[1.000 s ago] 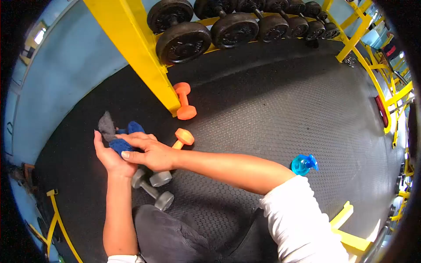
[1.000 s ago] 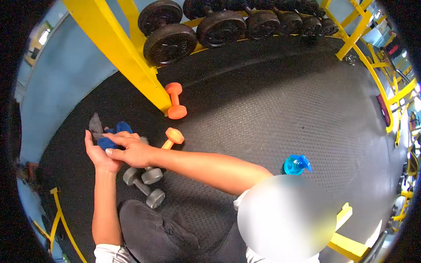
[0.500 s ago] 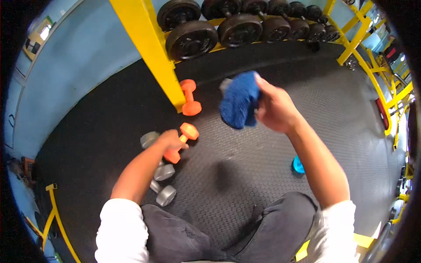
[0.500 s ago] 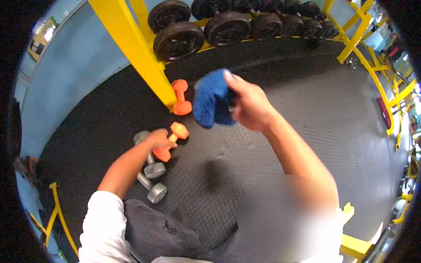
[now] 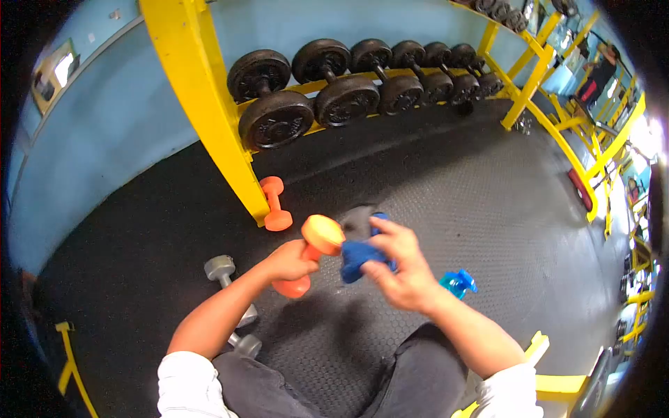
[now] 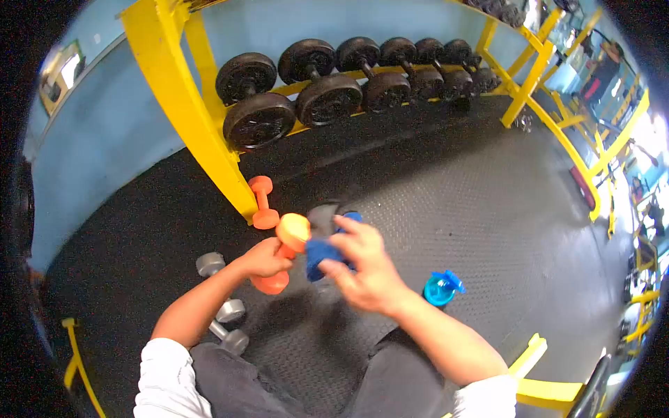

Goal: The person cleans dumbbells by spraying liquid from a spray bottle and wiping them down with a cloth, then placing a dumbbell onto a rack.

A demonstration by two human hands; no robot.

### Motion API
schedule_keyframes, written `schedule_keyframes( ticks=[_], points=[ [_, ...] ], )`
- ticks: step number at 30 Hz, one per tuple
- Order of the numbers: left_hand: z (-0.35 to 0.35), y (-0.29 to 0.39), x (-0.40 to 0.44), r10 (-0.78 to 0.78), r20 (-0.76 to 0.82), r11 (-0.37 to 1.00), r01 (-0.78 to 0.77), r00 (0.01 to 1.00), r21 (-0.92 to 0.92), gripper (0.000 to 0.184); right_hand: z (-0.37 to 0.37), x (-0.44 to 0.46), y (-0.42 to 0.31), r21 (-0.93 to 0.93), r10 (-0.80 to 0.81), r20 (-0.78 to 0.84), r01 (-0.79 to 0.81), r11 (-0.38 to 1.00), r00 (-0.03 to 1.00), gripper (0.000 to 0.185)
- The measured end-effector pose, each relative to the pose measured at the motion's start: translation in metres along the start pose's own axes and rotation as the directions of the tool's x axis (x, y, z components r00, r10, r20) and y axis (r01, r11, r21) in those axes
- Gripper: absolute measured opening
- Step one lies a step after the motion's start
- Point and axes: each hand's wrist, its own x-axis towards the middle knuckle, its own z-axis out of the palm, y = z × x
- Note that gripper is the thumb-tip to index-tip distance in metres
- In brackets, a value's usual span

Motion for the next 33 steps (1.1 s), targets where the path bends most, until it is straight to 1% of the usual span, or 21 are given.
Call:
schedule_keyframes(
  ticks=[1,3,7,9,12,13,14,16,17,18,19,21,22,23,25,26,27,29,31,32,33],
  points=[
    [-0.005,0.042,-0.006,0.006,-0.024,1.0,-0.007,1.0,-0.018,0.039,0.005,0.006,-0.01,-0.098,-0.09,0.106,0.1,0.99,0.99,0.039],
    [-0.011,0.108,-0.021,0.037,0.088,0.955,-0.061,0.995,0.289,0.028,0.019,0.005,-0.012,-0.303,-0.196,0.107,0.22,0.927,0.975,0.044],
    [-0.006,0.134,-0.034,0.13,-0.024,0.946,-0.116,0.991,0.303,0.023,0.0,0.005,-0.012,-0.437,-0.376,0.0,0.338,0.834,0.927,0.051],
    [0.003,0.14,-0.034,0.348,-0.157,0.724,-0.158,0.924,0.671,0.019,-0.002,0.006,-0.026,-0.543,-0.393,0.007,0.333,0.771,0.92,0.047],
    [0.014,0.146,-0.038,0.457,-0.223,0.588,-0.104,0.861,0.802,0.011,-0.003,0.014,-0.046,-0.628,-0.126,0.028,0.116,0.77,0.992,0.033],
    [0.017,0.147,-0.039,0.503,-0.214,0.519,-0.094,0.837,0.85,0.01,-0.009,0.021,-0.054,-0.632,-0.129,0.042,0.127,0.765,0.991,0.033],
    [0.019,0.143,-0.038,0.527,-0.222,0.498,-0.087,0.821,0.863,0.008,-0.014,0.029,-0.061,-0.613,0.113,0.095,-0.031,0.789,0.989,0.032],
    [0.021,0.142,-0.047,0.58,-0.175,0.449,-0.133,0.796,0.884,0.007,-0.019,0.049,-0.051,-0.555,0.461,0.132,-0.32,0.768,0.878,0.031],
    [0.022,0.141,-0.051,0.633,-0.119,0.387,-0.179,0.765,0.905,0.006,-0.028,0.06,-0.038,-0.538,0.533,0.313,-0.316,0.782,0.786,0.031],
    [0.026,0.141,-0.052,0.692,-0.153,0.441,-0.246,0.705,0.863,0.005,-0.03,0.065,0.015,-0.36,0.134,0.819,0.319,0.877,0.558,0.026],
    [0.025,0.143,-0.055,0.691,-0.149,0.442,-0.25,0.707,0.861,0.005,-0.034,0.057,0.028,-0.118,0.162,0.889,-0.128,0.985,0.429,0.02],
    [0.012,0.15,-0.055,0.723,-0.246,0.513,-0.263,0.646,0.817,0.006,-0.004,0.001,0.076,0.218,-0.03,0.864,-0.32,0.922,0.502,0.018],
    [0.003,0.151,-0.053,0.694,-0.301,0.564,-0.233,0.654,0.793,0.014,-0.023,0.02,0.03,0.282,-0.018,0.899,-0.548,0.787,0.437,0.019],
    [-0.007,0.153,-0.055,0.651,-0.367,0.617,-0.181,0.665,0.766,0.022,-0.01,0.011,0.036,0.313,-0.156,0.943,-0.623,0.717,0.294,0.022],
    [-0.021,0.144,-0.052,0.608,-0.458,0.701,-0.166,0.649,0.694,0.026,-0.031,0.028,0.012,0.2,0.205,0.876,-0.716,0.669,0.436,0.022],
    [-0.026,0.141,-0.052,0.615,-0.471,0.698,-0.16,0.632,0.698,0.026,-0.04,0.035,-0.008,0.321,0.52,0.679,-0.847,0.424,0.518,0.021],
    [-0.027,0.138,-0.054,0.538,-0.462,0.741,-0.135,0.705,0.658,0.023,-0.037,0.04,-0.012,0.343,0.556,0.435,-0.702,0.624,0.708,0.024],
    [-0.025,0.132,-0.056,0.458,-0.451,0.78,-0.103,0.766,0.618,0.02,-0.052,0.04,-0.031,0.616,0.461,0.074,-0.404,0.677,0.884,0.036],
    [-0.017,0.13,-0.057,0.362,-0.381,0.866,-0.156,0.851,0.475,0.025,-0.042,0.045,-0.058,0.651,0.263,-0.29,-0.012,0.759,0.92,0.049],
    [-0.016,0.134,-0.057,0.339,-0.329,0.88,-0.174,0.881,0.442,0.027,-0.038,0.041,-0.065,0.518,0.158,-0.29,0.016,0.855,0.944,0.049],
    [-0.015,0.137,-0.058,0.347,-0.315,0.876,-0.185,0.883,0.446,0.027,-0.036,0.039,-0.068,0.058,-0.127,-0.212,0.142,0.988,0.969,0.046]
  ],
)
